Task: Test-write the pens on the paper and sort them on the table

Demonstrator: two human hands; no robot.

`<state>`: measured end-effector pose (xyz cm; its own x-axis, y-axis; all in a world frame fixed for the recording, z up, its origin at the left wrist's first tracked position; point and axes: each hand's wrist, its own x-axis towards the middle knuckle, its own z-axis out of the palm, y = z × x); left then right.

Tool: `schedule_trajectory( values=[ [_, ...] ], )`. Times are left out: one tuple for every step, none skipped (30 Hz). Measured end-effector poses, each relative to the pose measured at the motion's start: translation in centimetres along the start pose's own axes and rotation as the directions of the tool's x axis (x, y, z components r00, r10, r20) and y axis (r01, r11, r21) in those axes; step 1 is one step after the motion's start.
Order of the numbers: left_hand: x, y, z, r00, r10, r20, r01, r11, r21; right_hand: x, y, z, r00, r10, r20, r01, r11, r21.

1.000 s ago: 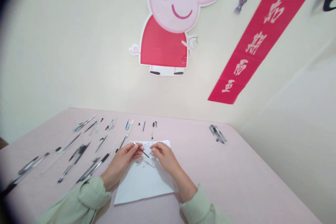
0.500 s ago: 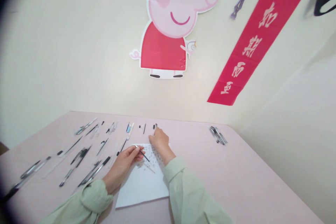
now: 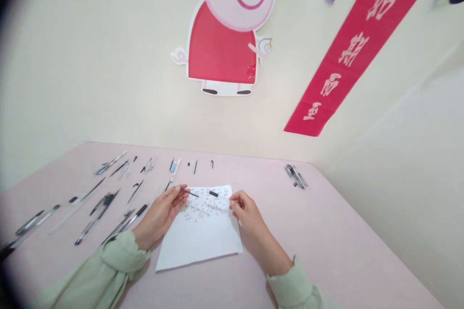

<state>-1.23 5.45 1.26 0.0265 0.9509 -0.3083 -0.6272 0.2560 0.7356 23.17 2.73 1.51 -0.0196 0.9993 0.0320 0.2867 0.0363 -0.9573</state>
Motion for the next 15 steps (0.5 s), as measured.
schedule_trajectory(
  values=[
    [-0.1, 0.1, 0.1, 1.000, 0.002, -0.005, -0.002, 1.000, -0.008, -1.1, 0.2, -0.3, 1.000, 0.006, -0.009, -0.006, 1.000, 0.021],
    [-0.1, 0.1, 0.1, 1.000, 0.006, -0.007, -0.006, 1.000, -0.011, -1.9, 0.3, -0.4, 1.000, 0.013, -0.021, -0.012, 0.999, 0.030],
    [-0.2, 0.2, 0.2, 1.000, 0.009, -0.011, -0.010, 1.000, -0.012, -2.5, 0.4, -0.5, 0.999, 0.017, -0.032, -0.016, 0.999, 0.034],
    [-0.3, 0.2, 0.2, 1.000, 0.013, -0.016, -0.013, 1.000, -0.011, -2.9, 0.4, -0.5, 0.999, 0.017, -0.044, -0.016, 0.999, 0.034],
    [-0.3, 0.2, 0.2, 1.000, 0.018, -0.020, -0.018, 1.000, -0.009, -3.1, 0.3, -0.5, 0.999, 0.015, -0.052, -0.014, 0.999, 0.030],
    [-0.3, 0.1, 0.1, 1.000, 0.024, -0.019, -0.024, 1.000, -0.008, -3.2, 0.2, -0.5, 0.998, 0.012, -0.057, -0.010, 1.000, 0.026],
    [-0.3, 0.1, 0.1, 0.999, 0.029, -0.015, -0.029, 1.000, -0.008, -3.2, 0.1, -0.4, 0.998, 0.008, -0.062, -0.006, 1.000, 0.022],
    [-0.2, 0.0, 0.0, 0.999, 0.033, -0.010, -0.033, 0.999, -0.010, -3.2, 0.0, -0.3, 0.998, 0.005, -0.061, -0.004, 1.000, 0.020],
    [-0.2, -0.1, -0.1, 0.999, 0.038, -0.003, -0.038, 0.999, -0.012, -3.2, -0.1, -0.3, 0.998, 0.005, -0.060, -0.004, 1.000, 0.021],
    [-0.1, -0.1, -0.2, 0.999, 0.043, 0.004, -0.042, 0.999, -0.015, -3.2, -0.2, -0.2, 0.998, 0.006, -0.059, -0.004, 1.000, 0.025],
    [0.0, -0.2, -0.3, 0.999, 0.047, 0.010, -0.047, 0.999, -0.017, -3.2, -0.2, -0.2, 0.998, 0.007, -0.059, -0.006, 1.000, 0.030],
    [0.1, -0.2, -0.3, 0.999, 0.050, 0.014, -0.050, 0.999, -0.019, -3.2, -0.2, -0.1, 0.998, 0.009, -0.061, -0.007, 0.999, 0.033],
    [0.1, -0.2, -0.4, 0.998, 0.053, 0.016, -0.053, 0.998, -0.019, -3.2, -0.2, -0.1, 0.998, 0.011, -0.063, -0.008, 0.999, 0.036],
    [0.1, -0.2, -0.4, 0.998, 0.055, 0.016, -0.055, 0.998, -0.019, -3.2, -0.2, -0.1, 0.998, 0.010, -0.064, -0.008, 0.999, 0.038],
    [0.1, -0.1, -0.3, 0.998, 0.054, 0.014, -0.054, 0.998, -0.017, -3.2, -0.2, 0.0, 0.998, 0.010, -0.067, -0.007, 0.999, 0.038]
  ],
)
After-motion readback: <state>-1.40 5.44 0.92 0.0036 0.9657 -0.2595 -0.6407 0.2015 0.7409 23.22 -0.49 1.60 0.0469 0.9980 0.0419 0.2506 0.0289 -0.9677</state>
